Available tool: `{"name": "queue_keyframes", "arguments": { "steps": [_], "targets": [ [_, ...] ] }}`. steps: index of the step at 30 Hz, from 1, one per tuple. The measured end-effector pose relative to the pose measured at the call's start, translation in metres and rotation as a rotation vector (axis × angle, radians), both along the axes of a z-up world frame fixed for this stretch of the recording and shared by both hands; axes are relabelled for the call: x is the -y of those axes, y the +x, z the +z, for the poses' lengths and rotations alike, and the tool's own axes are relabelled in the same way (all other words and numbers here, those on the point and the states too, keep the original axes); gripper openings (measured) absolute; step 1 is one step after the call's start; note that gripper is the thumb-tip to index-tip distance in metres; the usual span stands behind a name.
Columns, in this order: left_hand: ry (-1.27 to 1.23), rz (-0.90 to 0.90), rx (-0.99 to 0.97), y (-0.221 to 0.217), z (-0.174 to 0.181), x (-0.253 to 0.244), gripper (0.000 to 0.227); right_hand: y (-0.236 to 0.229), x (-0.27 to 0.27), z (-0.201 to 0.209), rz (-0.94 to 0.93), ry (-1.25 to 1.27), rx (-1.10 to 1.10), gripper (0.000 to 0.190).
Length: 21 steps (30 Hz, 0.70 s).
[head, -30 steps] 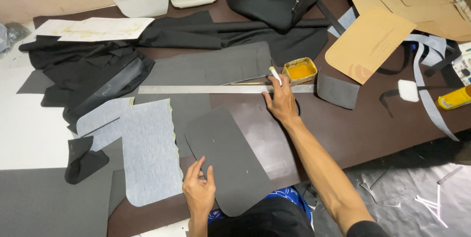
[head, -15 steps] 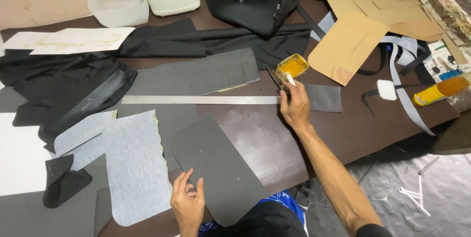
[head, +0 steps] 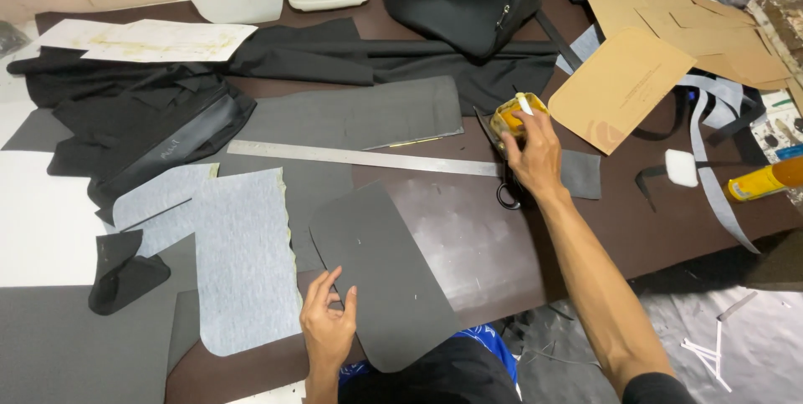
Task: Applying glue to the edges of fabric and foam pieces using a small applicator tool
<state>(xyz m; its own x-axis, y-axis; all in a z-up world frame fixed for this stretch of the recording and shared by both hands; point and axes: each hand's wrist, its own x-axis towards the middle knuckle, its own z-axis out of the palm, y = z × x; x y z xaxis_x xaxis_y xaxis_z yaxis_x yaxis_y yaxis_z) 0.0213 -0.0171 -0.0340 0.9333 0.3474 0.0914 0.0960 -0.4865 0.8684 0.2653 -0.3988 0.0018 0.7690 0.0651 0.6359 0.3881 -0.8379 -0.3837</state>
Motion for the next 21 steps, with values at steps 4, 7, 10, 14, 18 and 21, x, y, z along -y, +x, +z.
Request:
{"name": "queue_keyframes", "arguments": {
  "steps": [4,7,10,14,18,21],
  "targets": [
    [-0.119,0.002,-0.061,-0.006,0.023,0.000,0.046,-0.017,-0.006,0.035,-0.011,0.281,-0.071,0.028],
    [-0.263,0.113,-0.201,-0.004,0.031,0.002,0.098,-0.018,0.003,0.053,-0.069,0.452,-0.254,0.022],
    [-0.216,0.107,-0.198,0.001,0.010,0.001,0.095,-0.003,0.019,0.061,-0.179,0.458,-0.431,0.029],
    [0.030,0.077,-0.081,0.002,-0.023,-0.002,0.078,0.030,0.049,0.041,-0.191,0.096,-0.402,0.019],
    [0.178,0.072,-0.008,0.002,-0.030,-0.002,0.069,0.048,0.048,0.045,-0.175,0.045,-0.499,0.017],
    [0.197,0.088,0.014,0.002,-0.028,0.000,0.065,0.062,0.052,0.031,-0.148,0.010,-0.517,0.018]
  ]
}}
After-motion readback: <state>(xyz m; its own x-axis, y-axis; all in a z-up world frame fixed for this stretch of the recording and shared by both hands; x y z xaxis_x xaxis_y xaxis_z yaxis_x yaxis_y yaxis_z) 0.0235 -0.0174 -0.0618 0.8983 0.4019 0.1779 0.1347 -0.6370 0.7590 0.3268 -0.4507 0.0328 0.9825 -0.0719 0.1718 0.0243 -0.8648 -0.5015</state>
